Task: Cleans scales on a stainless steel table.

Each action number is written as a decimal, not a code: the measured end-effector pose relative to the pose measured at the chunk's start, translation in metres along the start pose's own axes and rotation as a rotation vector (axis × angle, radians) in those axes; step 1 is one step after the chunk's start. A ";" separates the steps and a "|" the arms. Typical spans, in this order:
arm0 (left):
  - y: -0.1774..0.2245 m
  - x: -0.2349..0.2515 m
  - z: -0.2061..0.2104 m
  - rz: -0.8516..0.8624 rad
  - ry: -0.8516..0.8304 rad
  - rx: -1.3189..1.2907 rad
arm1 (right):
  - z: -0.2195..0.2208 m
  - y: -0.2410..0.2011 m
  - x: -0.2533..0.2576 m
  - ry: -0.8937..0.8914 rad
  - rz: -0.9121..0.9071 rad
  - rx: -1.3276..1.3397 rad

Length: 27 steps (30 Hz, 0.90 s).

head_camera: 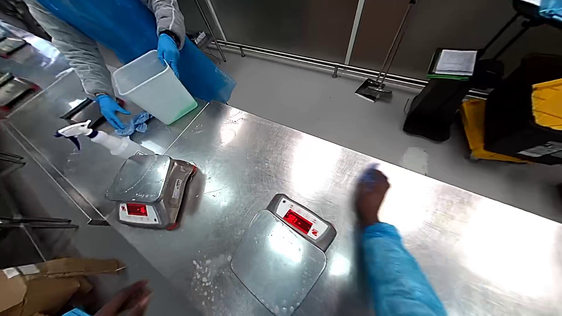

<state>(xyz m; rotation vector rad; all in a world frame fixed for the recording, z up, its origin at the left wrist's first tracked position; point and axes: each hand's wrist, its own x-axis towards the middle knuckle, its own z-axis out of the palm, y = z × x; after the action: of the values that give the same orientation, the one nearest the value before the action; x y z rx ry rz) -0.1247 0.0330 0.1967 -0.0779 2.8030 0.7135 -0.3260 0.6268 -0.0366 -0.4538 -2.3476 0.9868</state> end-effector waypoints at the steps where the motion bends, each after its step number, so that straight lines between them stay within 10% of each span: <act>1: 0.014 0.029 0.020 0.128 -0.007 -0.006 | 0.028 -0.029 -0.014 -0.140 -0.070 0.008; 7: 0.089 0.135 0.106 0.217 -0.113 -0.096 | 0.004 -0.039 -0.059 -0.791 -0.342 0.250; 11: 0.086 0.132 0.121 0.134 -0.236 -0.159 | -0.040 -0.033 -0.058 -0.883 0.125 0.460; 21: 0.089 0.115 0.144 0.020 -0.236 -0.088 | 0.097 -0.198 -0.072 -1.015 -0.297 0.425; 27: 0.086 0.114 0.146 -0.004 -0.256 -0.122 | -0.030 -0.118 -0.085 -1.032 -0.267 0.223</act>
<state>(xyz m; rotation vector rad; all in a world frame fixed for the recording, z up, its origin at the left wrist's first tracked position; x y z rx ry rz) -0.2121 0.1793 0.0839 -0.0128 2.5146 0.8304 -0.2515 0.5223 0.0373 0.6023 -2.9630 1.5593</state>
